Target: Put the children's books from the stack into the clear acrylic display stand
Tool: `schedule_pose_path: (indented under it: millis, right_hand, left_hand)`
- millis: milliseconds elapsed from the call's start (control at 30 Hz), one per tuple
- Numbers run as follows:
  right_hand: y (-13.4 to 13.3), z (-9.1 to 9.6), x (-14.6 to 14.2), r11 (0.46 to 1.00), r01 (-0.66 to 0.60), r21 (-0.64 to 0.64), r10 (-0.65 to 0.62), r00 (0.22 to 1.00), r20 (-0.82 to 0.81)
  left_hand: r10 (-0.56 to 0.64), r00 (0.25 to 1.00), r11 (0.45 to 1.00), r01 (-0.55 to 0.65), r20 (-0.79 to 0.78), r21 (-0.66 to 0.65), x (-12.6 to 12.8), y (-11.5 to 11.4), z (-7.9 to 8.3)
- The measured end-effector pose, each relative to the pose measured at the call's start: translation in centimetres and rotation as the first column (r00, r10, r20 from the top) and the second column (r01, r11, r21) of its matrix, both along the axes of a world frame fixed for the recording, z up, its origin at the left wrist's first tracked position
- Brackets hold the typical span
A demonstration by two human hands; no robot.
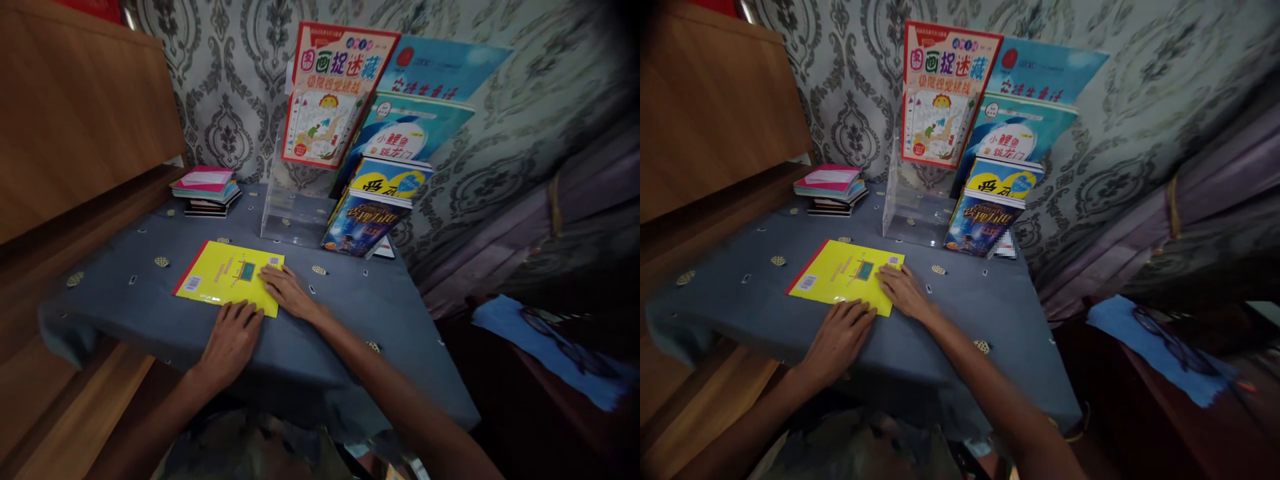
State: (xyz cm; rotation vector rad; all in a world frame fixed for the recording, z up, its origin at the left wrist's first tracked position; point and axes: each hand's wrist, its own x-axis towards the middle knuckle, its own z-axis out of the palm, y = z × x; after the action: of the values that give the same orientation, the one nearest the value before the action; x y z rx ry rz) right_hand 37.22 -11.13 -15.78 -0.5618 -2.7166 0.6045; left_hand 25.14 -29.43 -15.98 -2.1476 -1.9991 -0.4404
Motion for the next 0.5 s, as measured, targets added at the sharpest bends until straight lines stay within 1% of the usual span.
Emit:
schedule_pose_path:
  millis: [67, 133, 233, 333, 400, 500]
  right_hand:
    - [1.6, 0.2, -1.5, 0.996, 0.09, 0.02, -0.091, 0.994, 0.058]
    - [2.5, 0.5, -2.6, 0.986, 0.162, 0.033, -0.165, 0.982, 0.097]
    - [2.3, 0.8, -2.8, 0.98, 0.186, 0.065, -0.192, 0.976, 0.103]
    - [0.7, 0.7, -0.9, 0.977, 0.176, 0.123, -0.186, 0.98, 0.072]
    - [-0.9, 0.6, 1.3, 0.972, 0.176, 0.153, -0.185, 0.982, 0.046]
    - [-4.1, 0.5, 5.3, 0.971, 0.173, 0.163, -0.174, 0.985, -0.006]
  left_hand:
    - [0.038, 0.999, 0.999, -0.038, -0.005, 0.021, 0.0, 0.0, -0.2]
    - [0.071, 0.997, 0.997, -0.071, -0.02, 0.03, 0.0, -0.1, -0.5]
    - [0.083, 0.996, 0.996, -0.083, -0.042, 0.019, -0.2, -0.5, -0.8]
    - [0.048, 0.997, 0.999, -0.047, -0.057, 0.006, -0.9, -1.5, -1.2]
    - [-0.036, 0.997, 0.999, 0.036, -0.074, -0.004, -1.9, -2.4, -1.4]
    - [-0.161, 0.982, 0.987, 0.16, -0.1, -0.016, -3.4, -4.0, -1.9]
